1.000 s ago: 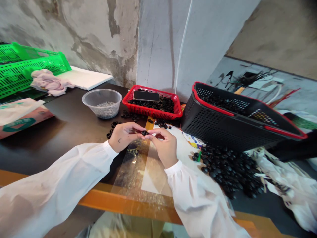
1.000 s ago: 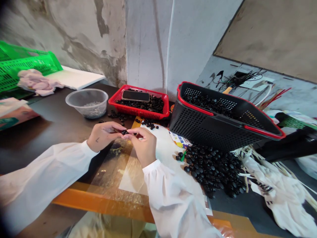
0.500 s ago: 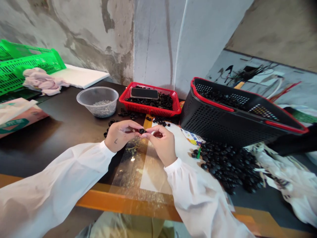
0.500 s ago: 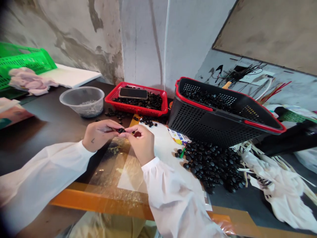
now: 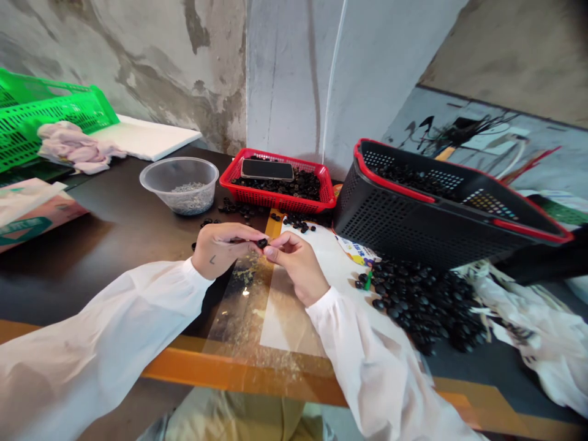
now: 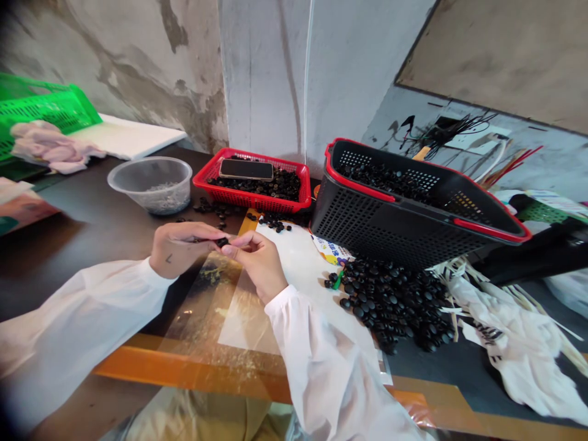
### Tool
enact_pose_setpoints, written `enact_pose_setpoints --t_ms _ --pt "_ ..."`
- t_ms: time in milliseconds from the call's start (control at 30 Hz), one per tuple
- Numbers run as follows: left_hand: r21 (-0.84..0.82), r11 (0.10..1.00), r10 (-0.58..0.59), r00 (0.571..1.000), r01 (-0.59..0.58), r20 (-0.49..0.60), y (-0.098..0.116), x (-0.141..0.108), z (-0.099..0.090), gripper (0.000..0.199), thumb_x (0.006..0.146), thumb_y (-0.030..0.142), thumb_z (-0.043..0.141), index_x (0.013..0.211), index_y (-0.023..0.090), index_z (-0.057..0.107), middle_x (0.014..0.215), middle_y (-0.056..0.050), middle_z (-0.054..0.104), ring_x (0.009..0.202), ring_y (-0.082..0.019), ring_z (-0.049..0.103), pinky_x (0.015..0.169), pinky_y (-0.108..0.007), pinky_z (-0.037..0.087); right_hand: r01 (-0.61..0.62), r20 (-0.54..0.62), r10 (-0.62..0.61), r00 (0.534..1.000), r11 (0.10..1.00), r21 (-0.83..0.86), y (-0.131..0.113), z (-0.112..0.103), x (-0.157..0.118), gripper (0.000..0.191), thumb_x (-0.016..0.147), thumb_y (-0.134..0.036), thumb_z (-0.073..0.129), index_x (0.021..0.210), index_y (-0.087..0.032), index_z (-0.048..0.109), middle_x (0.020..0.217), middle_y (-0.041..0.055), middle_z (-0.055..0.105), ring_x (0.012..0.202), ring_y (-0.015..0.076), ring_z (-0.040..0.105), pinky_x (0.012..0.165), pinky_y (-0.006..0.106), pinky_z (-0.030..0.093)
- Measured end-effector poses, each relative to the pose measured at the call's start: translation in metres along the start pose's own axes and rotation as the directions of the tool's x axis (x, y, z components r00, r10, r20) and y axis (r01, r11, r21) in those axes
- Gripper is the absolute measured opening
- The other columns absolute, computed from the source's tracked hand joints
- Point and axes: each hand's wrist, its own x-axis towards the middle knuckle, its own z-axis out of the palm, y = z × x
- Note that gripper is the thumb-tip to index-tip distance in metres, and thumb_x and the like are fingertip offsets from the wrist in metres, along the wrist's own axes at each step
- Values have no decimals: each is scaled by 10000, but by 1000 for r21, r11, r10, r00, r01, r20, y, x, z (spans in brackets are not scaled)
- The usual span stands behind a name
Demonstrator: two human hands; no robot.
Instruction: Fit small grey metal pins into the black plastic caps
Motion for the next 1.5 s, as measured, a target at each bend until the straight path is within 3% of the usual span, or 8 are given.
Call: enact_pose_setpoints --t_ms 300,433,633,933,1067,1133,1333,1500 --pt "138 975 174 985 -174 11 -2 3 -2 163 802 241 796 958 287 793 864 -29 774 741 -168 705 674 -300 586 -40 93 24 995 985 170 5 0 1 411 566 -355 920 874 -242 673 849 -45 692 797 122 662 790 269 560" --pt "423 864 311 950 -273 -23 2 6 -5 91 777 320 817 853 272 804 995 -60 688 847 -169 619 721 -322 538 -98 225 56 973 979 181 5 -3 3 464 628 -374 893 1044 -247 731 944 -7 756 882 157 715 993 369 525" --pt "554 715 460 884 -426 86 21 5 -2 84 803 263 797 869 316 793 810 -4 679 745 -147 550 639 -298 472 -77 186 45 981 983 169 6 -6 0 395 591 -352 917 949 -244 788 891 -2 786 834 176 729 980 403 537" --pt "481 789 389 917 -383 92 20 0 0 160 855 402 736 967 291 759 885 -22 674 738 -132 645 636 -274 550 -106 209 71 975 981 165 10 -11 4 398 565 -373 925 915 -238 792 871 7 785 828 176 725 938 380 551" --pt "454 811 383 922 -368 64 13 4 -6 444 835 476 736 1219 260 675 987 -43 637 736 -125 596 618 -274 538 35 230 -34 973 999 2 -5 -19 9 335 649 -295 867 974 -262 791 927 0 791 909 181 732 958 358 538" --pt "448 844 326 945 -294 6 10 6 -10 381 921 454 641 1256 273 646 985 -44 613 767 -142 585 633 -298 535 117 154 -95 983 983 -139 -16 -26 9 252 694 -252 816 945 -256 799 936 2 793 905 184 732 926 346 550" --pt "474 864 242 965 -169 -97 7 12 -20 224 997 298 492 1043 284 711 972 -36 608 869 -185 593 776 -368 502 236 -69 -394 916 672 -702 -49 -74 -23 179 788 -222 728 941 -262 811 920 -4 801 891 208 743 893 321 561" --pt "516 843 140 989 -149 56 -4 16 -19 211 956 339 557 979 213 725 920 -33 654 774 -157 585 680 -295 493 -43 -125 -402 907 205 -978 -57 -153 -58 271 842 -148 636 1056 -222 785 1071 56 784 957 227 738 963 345 535"
